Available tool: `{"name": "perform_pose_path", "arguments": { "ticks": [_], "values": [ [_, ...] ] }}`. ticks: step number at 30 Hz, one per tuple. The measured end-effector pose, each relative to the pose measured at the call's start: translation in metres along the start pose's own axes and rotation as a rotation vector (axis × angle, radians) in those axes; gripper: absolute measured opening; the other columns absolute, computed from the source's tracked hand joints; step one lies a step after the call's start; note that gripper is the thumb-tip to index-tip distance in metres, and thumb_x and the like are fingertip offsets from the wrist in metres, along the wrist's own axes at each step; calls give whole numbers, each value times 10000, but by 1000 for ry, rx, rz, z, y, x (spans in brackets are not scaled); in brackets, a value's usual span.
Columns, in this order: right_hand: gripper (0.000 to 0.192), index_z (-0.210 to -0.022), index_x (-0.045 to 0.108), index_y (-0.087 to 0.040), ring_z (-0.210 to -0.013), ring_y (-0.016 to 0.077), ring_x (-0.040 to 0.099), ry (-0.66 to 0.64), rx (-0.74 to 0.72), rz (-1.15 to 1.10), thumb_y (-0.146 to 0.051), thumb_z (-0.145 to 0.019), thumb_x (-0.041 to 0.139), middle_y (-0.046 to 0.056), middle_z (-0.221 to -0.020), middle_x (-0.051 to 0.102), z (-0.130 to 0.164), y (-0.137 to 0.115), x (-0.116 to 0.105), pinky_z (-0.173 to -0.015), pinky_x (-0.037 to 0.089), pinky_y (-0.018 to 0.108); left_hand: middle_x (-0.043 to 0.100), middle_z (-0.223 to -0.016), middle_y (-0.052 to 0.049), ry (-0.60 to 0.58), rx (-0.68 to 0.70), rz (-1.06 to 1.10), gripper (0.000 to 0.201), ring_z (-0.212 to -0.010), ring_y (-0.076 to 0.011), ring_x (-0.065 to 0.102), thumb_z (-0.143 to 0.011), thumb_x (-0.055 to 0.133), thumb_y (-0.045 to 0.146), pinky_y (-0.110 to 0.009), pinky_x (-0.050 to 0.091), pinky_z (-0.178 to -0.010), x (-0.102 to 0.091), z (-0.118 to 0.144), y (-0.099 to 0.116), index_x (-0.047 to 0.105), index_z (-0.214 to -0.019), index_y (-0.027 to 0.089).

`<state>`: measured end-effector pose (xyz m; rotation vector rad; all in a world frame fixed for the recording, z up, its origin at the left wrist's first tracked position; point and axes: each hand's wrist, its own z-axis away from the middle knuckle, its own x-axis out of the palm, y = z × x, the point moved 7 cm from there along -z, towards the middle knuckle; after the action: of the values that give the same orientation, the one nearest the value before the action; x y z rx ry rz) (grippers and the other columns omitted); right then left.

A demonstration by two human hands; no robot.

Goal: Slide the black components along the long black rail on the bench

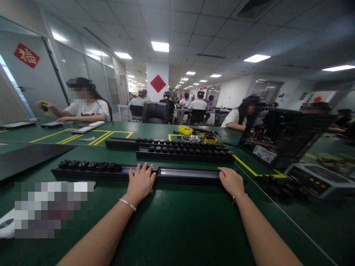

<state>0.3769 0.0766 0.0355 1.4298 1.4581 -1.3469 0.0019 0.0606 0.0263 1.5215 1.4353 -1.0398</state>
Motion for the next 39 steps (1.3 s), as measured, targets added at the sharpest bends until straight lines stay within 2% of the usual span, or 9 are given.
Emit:
{"name": "perform_pose_path", "arguments": {
  "ticks": [11, 22, 39],
  "values": [
    [474, -1181, 608, -236, -1204, 209, 460, 17, -4, 11, -321, -872, 259, 24, -1275, 572, 0, 0, 0, -980, 360, 408, 396, -1445, -105, -50, -2, -8, 550, -1324, -342, 328, -908, 243, 468, -605, 233, -1031, -3, -1, 1, 425, -1364, 221],
    [502, -1204, 587, -229, -1214, 212, 452, -8, 5, -4, -355, -885, 220, 27, -1286, 562, 0, 0, 0, -994, 346, 430, 421, -1426, -114, -24, 37, -6, 525, -1323, -334, 336, -930, 200, 383, -626, 240, -1023, -1, 1, 9, 476, -1322, 170],
    [471, -1174, 612, -231, -1203, 209, 462, 32, -1, 4, -320, -870, 263, 22, -1270, 576, -1, 1, 0, -980, 360, 416, 433, -1419, -107, 2, 56, -8, 548, -1314, -342, 349, -917, 228, 463, -636, 261, -1013, -1, 1, 9, 474, -1325, 193]
  ]
}}
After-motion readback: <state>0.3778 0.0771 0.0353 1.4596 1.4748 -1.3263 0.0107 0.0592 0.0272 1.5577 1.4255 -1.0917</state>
